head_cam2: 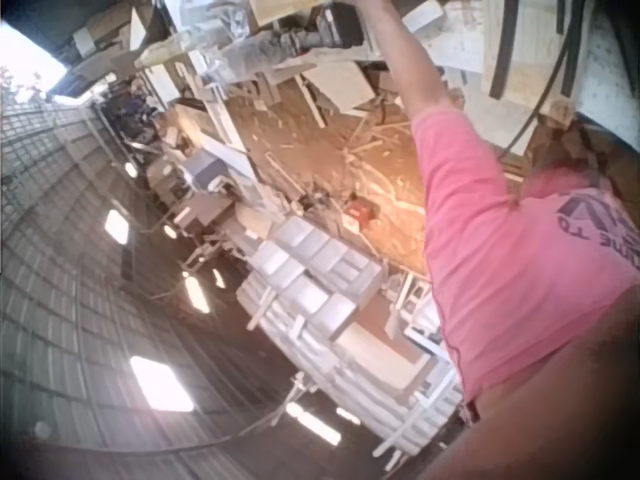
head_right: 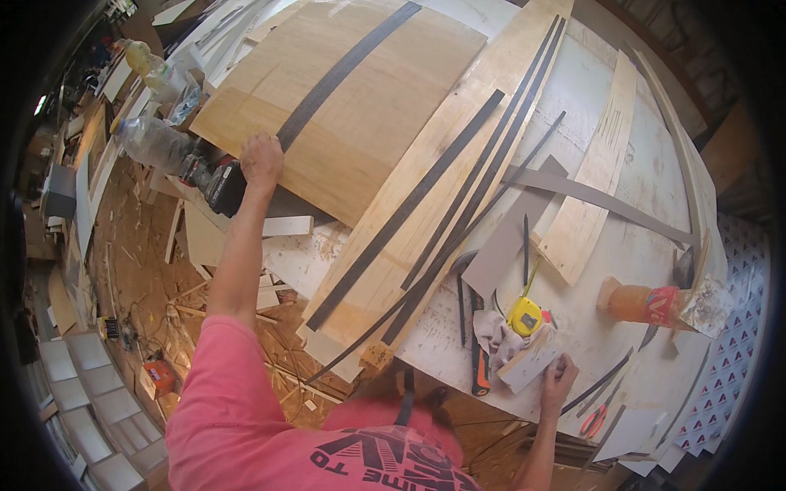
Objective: The person applies a brown edging strip to a white wooden board, using a small white block to press the strip into place and then handling a long wooden veneer.
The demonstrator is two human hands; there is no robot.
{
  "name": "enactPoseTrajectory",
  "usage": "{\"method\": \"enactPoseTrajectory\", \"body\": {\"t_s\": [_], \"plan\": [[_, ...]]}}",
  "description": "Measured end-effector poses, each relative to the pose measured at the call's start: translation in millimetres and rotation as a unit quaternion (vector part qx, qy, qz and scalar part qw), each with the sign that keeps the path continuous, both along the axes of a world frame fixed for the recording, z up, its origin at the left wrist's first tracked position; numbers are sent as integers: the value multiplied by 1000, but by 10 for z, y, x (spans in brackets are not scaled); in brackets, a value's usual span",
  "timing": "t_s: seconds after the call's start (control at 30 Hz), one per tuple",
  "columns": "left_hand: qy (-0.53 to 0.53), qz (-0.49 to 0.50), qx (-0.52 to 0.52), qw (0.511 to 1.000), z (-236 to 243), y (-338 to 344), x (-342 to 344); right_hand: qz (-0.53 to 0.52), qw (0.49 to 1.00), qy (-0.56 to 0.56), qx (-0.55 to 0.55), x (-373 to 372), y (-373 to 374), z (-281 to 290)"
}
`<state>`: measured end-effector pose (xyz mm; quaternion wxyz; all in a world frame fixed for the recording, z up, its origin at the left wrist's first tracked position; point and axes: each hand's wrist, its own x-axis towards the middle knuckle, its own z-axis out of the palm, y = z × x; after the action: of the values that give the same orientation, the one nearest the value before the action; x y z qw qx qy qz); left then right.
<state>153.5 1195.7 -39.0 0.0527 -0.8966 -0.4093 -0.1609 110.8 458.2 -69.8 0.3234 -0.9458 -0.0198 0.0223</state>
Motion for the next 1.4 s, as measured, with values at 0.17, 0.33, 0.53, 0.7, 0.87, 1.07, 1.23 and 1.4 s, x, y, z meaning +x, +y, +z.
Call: {"method": "enactPoseTrajectory", "body": {"t_s": [0.17,0.33,0.53,0.7,0.87,1.07,1.23,1.4], "plan": [[30,33,-22,999,25,94,29,-5,1000,8,14,4,-10,-16],[-17,91,-73,993,-20,175,54,-2,1000,-2,16,6,18,-4],[-9,70,-141,988,35,303,54,-10,1000,4,13,3,-13,-18],[22,-9,-229,973,76,580,-40,-13,1000,12,23,10,9,-3],[7,-49,-327,944,127,715,-16,-2,1000,-6,11,23,-22,-33],[-25,-43,-293,955,123,657,-85,-11,1000,14,26,23,5,-15],[-9,-18,-245,969,302,314,-50,6,1000,-9,-14,3,-8,-9],[-39,-4,-278,960,239,408,-95,-2,1000,-3,7,8,14,-12]]}}
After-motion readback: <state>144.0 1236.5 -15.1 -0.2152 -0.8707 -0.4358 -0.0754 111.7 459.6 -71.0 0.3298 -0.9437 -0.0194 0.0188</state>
